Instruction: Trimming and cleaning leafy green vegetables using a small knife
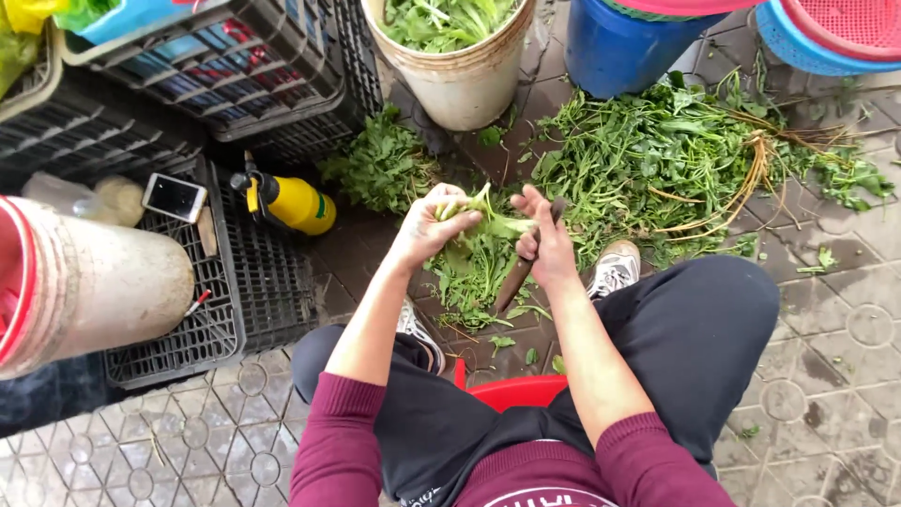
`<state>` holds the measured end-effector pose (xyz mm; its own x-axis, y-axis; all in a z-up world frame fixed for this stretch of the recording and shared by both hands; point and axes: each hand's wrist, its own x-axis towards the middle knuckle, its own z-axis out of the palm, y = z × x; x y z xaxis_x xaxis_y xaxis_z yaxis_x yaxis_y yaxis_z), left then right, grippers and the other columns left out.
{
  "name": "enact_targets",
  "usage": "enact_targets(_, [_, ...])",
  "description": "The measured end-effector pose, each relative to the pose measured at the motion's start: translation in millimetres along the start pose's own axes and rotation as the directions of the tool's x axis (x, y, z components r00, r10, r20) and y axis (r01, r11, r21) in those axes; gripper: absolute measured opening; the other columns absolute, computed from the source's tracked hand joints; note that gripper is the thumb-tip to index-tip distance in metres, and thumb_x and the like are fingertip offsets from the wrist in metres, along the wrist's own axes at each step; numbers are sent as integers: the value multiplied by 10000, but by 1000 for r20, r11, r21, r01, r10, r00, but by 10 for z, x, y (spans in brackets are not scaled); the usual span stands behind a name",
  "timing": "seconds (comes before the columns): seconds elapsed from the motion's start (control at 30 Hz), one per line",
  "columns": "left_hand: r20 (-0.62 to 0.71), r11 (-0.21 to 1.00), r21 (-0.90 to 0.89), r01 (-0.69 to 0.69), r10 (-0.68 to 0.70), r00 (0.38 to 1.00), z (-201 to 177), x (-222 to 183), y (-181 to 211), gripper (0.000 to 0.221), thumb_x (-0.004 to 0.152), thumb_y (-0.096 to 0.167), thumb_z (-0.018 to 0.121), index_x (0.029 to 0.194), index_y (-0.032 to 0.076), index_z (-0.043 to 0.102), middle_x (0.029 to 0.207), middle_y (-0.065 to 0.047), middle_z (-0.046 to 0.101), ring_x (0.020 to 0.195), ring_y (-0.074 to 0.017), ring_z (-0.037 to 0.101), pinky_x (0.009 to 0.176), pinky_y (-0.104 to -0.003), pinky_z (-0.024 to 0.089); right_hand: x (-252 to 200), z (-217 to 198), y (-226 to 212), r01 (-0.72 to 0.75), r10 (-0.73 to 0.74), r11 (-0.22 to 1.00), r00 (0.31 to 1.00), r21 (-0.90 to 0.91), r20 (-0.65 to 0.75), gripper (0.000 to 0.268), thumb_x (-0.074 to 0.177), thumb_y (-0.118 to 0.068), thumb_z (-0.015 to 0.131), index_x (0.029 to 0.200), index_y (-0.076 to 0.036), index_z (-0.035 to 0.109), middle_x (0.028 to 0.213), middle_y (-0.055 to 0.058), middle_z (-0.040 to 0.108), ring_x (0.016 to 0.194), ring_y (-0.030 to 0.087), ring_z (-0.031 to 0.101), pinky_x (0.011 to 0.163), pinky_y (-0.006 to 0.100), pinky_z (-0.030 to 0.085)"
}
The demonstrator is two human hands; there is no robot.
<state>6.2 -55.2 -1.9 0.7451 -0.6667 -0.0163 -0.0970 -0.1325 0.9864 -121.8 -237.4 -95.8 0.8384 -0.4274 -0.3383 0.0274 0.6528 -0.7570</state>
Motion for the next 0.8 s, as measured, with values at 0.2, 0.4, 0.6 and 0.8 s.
enact_targets(0.2, [-144, 969, -194, -150, 123, 982, 236, 163, -71, 71, 1002, 105, 869, 1061, 76, 842, 1064, -22, 672, 987, -71, 616, 926, -283, 541, 147, -436, 272, -96, 148, 977, 949, 191, -278, 511, 1126, -574, 603, 1427, -162, 630, 1129, -54, 701, 526, 17, 348, 436, 160, 274])
enact_targets(0.4, [-142, 976, -197, -96, 68, 987, 444, 205, -102, 109, 1013, 172, 878, 1089, 95, 867, 1037, -66, 687, 929, -114, 615, 855, -324, 556, -70, -92, -107, 66, -73, 990, 996, -123, -53, 661, 1126, -604, 600, 1563, -111, 547, 1045, -9, 636, 505, -7, 419, 411, 173, 370])
enact_targets(0.6, [-156, 976, -207, -68, 36, 987, 705, 172, -163, 145, 1003, 142, 877, 1137, 88, 875, 1071, -38, 695, 1005, -71, 620, 909, -286, 544, -105, 84, -295, 23, -39, 998, 965, -63, -258, 250, 1115, -293, 731, 1284, -113, 693, 793, -96, 572, 450, 8, 451, 401, 174, 387])
enact_targets(0.8, [-349, 986, -165, 20, -78, 934, 633, 180, -49, 227, 933, 218, 938, 1071, 72, 833, 918, 4, 728, 799, -75, 592, 701, -263, 493, 78, -356, -100, 47, 33, 989, 849, 137, -527, 388, 987, -288, 910, 1237, -173, 638, 806, -70, 540, 505, 44, 423, 422, 189, 406])
